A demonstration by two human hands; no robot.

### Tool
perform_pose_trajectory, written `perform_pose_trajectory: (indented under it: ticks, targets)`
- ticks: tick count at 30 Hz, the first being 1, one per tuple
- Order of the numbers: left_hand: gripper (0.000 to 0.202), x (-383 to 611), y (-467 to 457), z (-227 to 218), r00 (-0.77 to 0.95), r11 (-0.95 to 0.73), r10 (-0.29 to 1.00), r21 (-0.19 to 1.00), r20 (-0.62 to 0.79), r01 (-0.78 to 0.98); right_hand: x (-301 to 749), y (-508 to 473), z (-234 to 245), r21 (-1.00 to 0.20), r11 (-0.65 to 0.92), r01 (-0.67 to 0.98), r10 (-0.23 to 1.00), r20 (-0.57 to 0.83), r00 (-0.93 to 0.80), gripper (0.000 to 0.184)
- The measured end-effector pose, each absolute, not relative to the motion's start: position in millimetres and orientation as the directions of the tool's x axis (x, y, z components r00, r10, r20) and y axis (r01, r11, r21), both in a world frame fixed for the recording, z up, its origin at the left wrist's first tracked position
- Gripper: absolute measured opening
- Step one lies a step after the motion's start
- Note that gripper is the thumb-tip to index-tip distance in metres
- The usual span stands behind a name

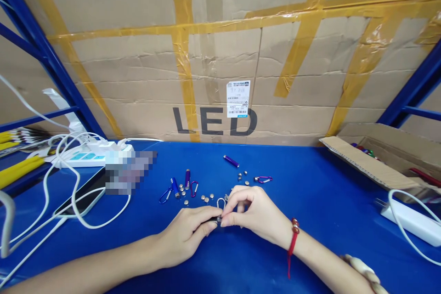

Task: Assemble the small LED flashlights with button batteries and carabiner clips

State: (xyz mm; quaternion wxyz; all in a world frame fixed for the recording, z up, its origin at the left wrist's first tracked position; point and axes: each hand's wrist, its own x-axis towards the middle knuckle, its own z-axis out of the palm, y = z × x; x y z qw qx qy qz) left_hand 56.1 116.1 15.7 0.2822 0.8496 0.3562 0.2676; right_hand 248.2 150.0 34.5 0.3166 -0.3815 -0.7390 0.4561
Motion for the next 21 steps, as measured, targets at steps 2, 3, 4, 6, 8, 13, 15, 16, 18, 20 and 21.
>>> perform_pose_trajectory:
  ticks: [2,3,4,6,8,13,15,16,18,20,21]
  targets:
    - [0.027,55.5,115.8,15.9,0.604,-0.58,0.76,0.67,0.239,0.464,247.6,150.3,33.9,-0.931,0.256,0.259,0.86,0.097,-0.5,0.027]
    - [0.027,55.2,115.7,16.2,0.603,-0.573,0.764,0.67,0.229,0.472,247.4,150.4,33.5,-0.937,0.238,0.255,0.863,0.084,-0.498,0.027]
    - [0.027,54.9,115.7,16.6,0.604,-0.568,0.766,0.669,0.218,0.479,247.3,150.5,33.0,-0.943,0.22,0.252,0.866,0.07,-0.494,0.027]
    - [0.027,54.3,115.7,17.4,0.603,-0.562,0.77,0.666,0.207,0.49,247.1,150.4,32.1,-0.951,0.187,0.248,0.871,0.044,-0.489,0.027]
    - [0.027,54.2,115.7,17.9,0.599,-0.558,0.775,0.665,0.203,0.496,247.0,150.3,31.3,-0.956,0.16,0.245,0.873,0.021,-0.488,0.028]
    - [0.026,54.6,115.8,16.9,0.598,-0.56,0.774,0.669,0.211,0.489,246.8,150.6,31.2,-0.963,0.12,0.243,0.879,-0.011,-0.477,0.03]
    - [0.025,54.7,116.4,16.2,0.597,-0.564,0.772,0.668,0.218,0.486,247.1,151.0,31.4,-0.958,0.135,0.251,0.879,-0.001,-0.476,0.029]
    - [0.025,54.8,116.8,15.9,0.597,-0.565,0.772,0.667,0.219,0.486,247.2,151.2,31.4,-0.955,0.146,0.259,0.879,0.005,-0.477,0.029]
    - [0.025,54.9,117.7,15.8,0.599,-0.566,0.77,0.667,0.219,0.484,247.3,151.6,31.0,-0.948,0.163,0.274,0.878,0.013,-0.478,0.029]
    - [0.025,54.9,118.1,16.2,0.601,-0.567,0.769,0.666,0.217,0.485,247.2,151.8,30.4,-0.944,0.168,0.285,0.878,0.012,-0.478,0.03]
    - [0.025,55.0,118.1,16.5,0.602,-0.567,0.769,0.665,0.216,0.486,247.1,151.8,30.3,-0.943,0.167,0.289,0.878,0.009,-0.478,0.031]
